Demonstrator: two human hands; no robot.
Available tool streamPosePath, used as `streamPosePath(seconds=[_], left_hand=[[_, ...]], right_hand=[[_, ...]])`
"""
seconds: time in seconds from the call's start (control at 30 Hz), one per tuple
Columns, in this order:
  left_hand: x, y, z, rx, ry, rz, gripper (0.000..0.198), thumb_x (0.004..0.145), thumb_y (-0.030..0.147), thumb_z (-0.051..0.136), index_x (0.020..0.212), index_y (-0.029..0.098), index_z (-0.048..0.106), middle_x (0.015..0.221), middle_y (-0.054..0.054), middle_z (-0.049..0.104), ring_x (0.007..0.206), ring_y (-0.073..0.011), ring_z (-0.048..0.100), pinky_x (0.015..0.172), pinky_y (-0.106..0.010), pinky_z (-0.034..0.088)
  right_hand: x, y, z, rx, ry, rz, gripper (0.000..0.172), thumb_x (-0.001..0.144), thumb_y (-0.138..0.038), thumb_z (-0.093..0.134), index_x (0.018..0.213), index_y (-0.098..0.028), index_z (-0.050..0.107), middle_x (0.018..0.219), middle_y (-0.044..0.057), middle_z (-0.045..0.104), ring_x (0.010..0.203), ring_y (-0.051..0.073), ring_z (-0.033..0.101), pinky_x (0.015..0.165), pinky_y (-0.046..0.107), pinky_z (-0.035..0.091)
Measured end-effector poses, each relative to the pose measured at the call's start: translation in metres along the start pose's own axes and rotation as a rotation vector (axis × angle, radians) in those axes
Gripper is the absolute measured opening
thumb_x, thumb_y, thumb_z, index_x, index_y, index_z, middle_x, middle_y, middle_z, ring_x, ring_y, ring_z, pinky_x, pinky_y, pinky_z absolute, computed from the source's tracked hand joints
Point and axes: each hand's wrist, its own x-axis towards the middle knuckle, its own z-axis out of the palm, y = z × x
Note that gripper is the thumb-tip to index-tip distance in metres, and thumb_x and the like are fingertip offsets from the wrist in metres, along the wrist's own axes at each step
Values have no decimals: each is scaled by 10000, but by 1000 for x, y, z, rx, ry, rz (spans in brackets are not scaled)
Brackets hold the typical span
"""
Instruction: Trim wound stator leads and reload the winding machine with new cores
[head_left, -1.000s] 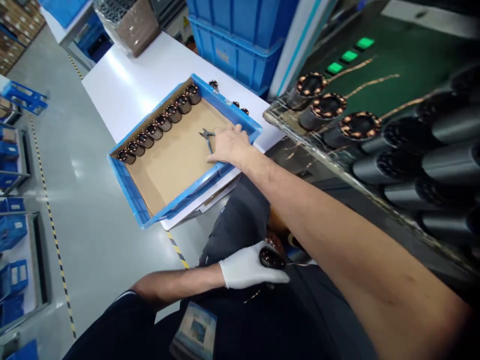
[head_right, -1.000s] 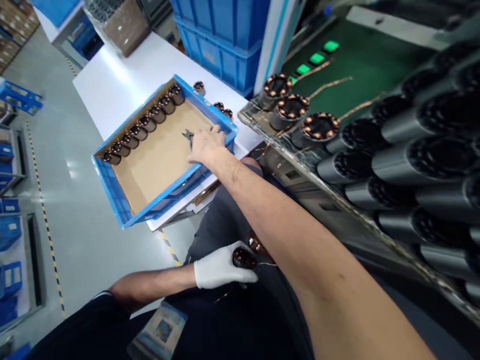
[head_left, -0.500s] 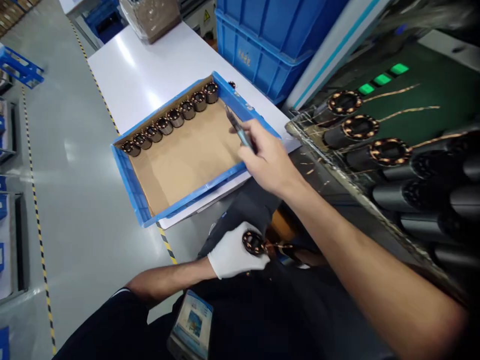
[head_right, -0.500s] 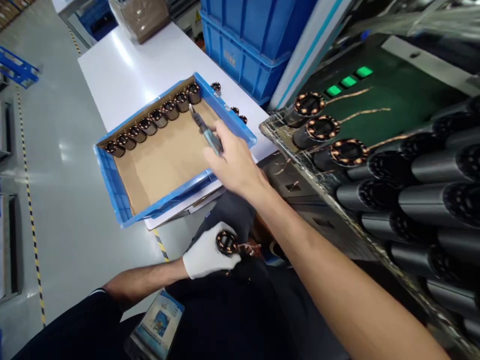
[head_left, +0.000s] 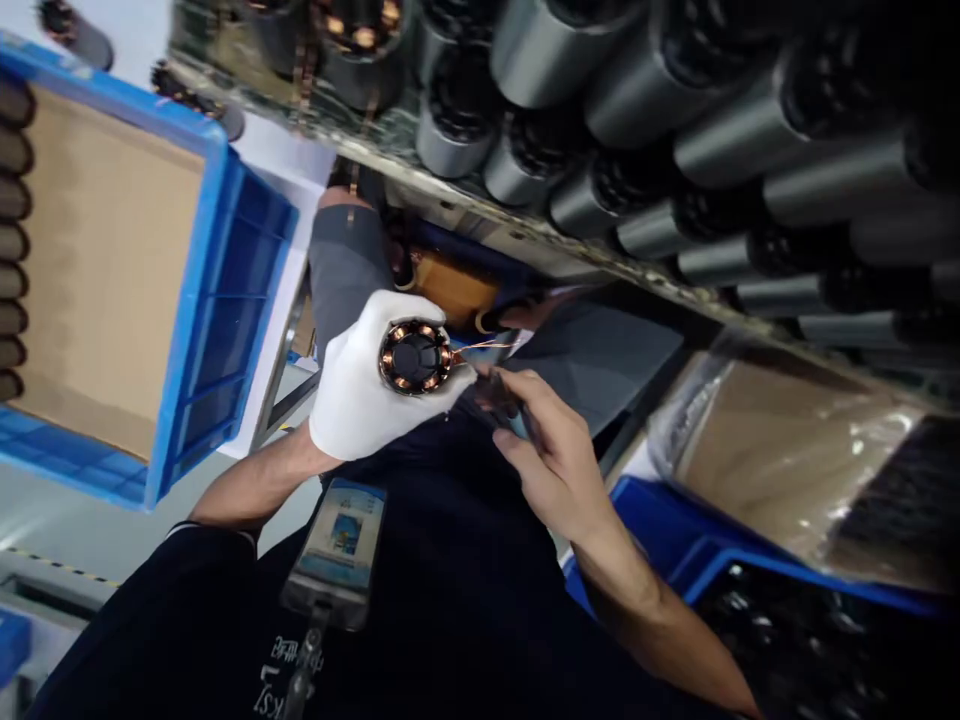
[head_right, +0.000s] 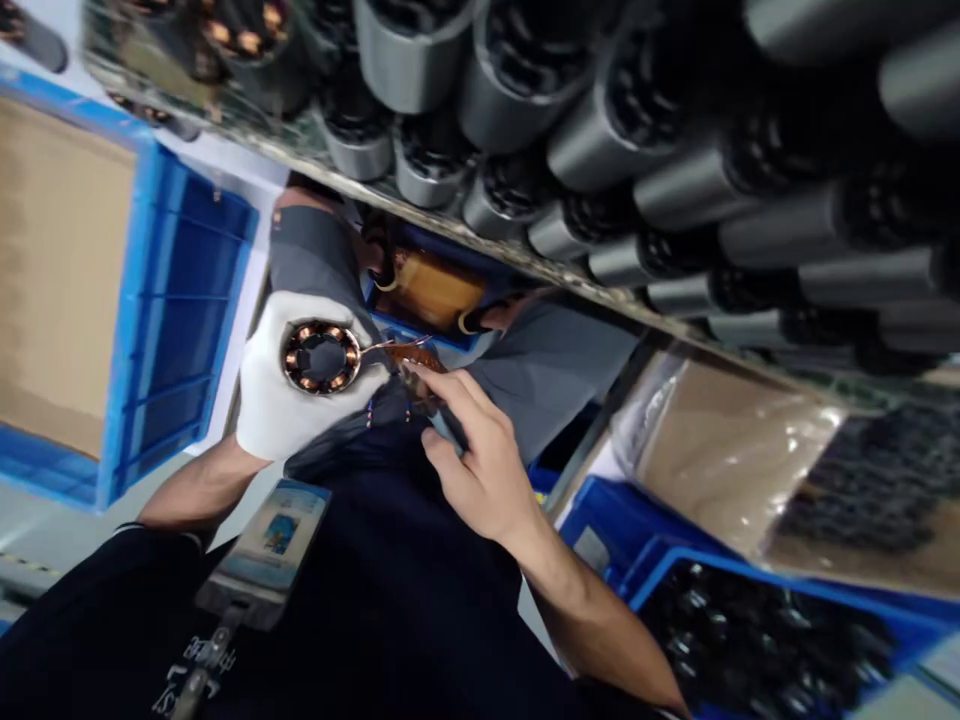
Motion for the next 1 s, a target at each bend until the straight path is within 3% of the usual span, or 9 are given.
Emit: streamPosePath(seconds=[0.17,0.3,0.5,0.67,0.8,0.83,0.9,1.0], left_hand=[[16,19,18,11,-115,203,418,927,371,936,1251,311,679,1120,-25,811,974,-221,834,835,-409,718],[22,22,28,-2,-127,284,422,906,431,936,1232,343,684,1079,-29,815,903,-241,825,761,-442,708],[15,18,30,-26,-184,271,462,923,396,923,1285,328,643,1115,0,819,968,-216,835,841,-391,701],[13,13,27,39,-111,341,443,914,399,934,1249,280,670,1082,-16,825,946,-199,832,813,-352,693],[16,-12,34,253,-69,187,359,916,365,907,1179,239,698,1058,-6,826,947,-184,832,839,-317,657],[16,-22,36,284,-83,132,359,904,357,905,1173,236,702,1052,-4,829,937,-180,829,834,-307,643],[17,-40,39,293,-133,61,368,885,364,895,1172,235,704,1043,-7,832,903,-174,815,812,-298,622],[14,-54,43,236,-204,165,329,890,387,846,1137,224,702,1035,-29,820,938,-199,799,926,-356,640]], right_hand=[[-8,8,-3,99,121,-40,615,1036,-173,589,1619,-366,624,1516,54,717,1424,300,676,1198,498,561],[-16,15,-3,140,221,-96,593,1015,-177,631,1587,-327,667,1501,54,743,1362,296,709,1139,460,594],[-19,11,-2,73,288,-123,598,962,-119,630,1512,-329,733,1417,17,817,1099,244,791,962,409,661],[-6,12,-1,8,276,-149,561,1001,-129,632,1511,-308,780,1487,14,813,1155,241,847,1008,392,693],[25,43,0,34,216,-19,346,1053,-354,781,1375,-264,866,1357,32,865,1196,263,847,1099,402,662],[35,53,0,67,180,33,344,1042,-426,811,1331,-253,880,1268,35,885,1121,251,852,1046,385,667],[53,70,2,189,81,136,394,1017,-567,831,1200,-224,893,974,22,868,812,186,796,790,312,642],[71,79,8,522,-100,267,581,980,-777,782,1030,-201,835,691,-16,711,487,111,566,477,251,431]])
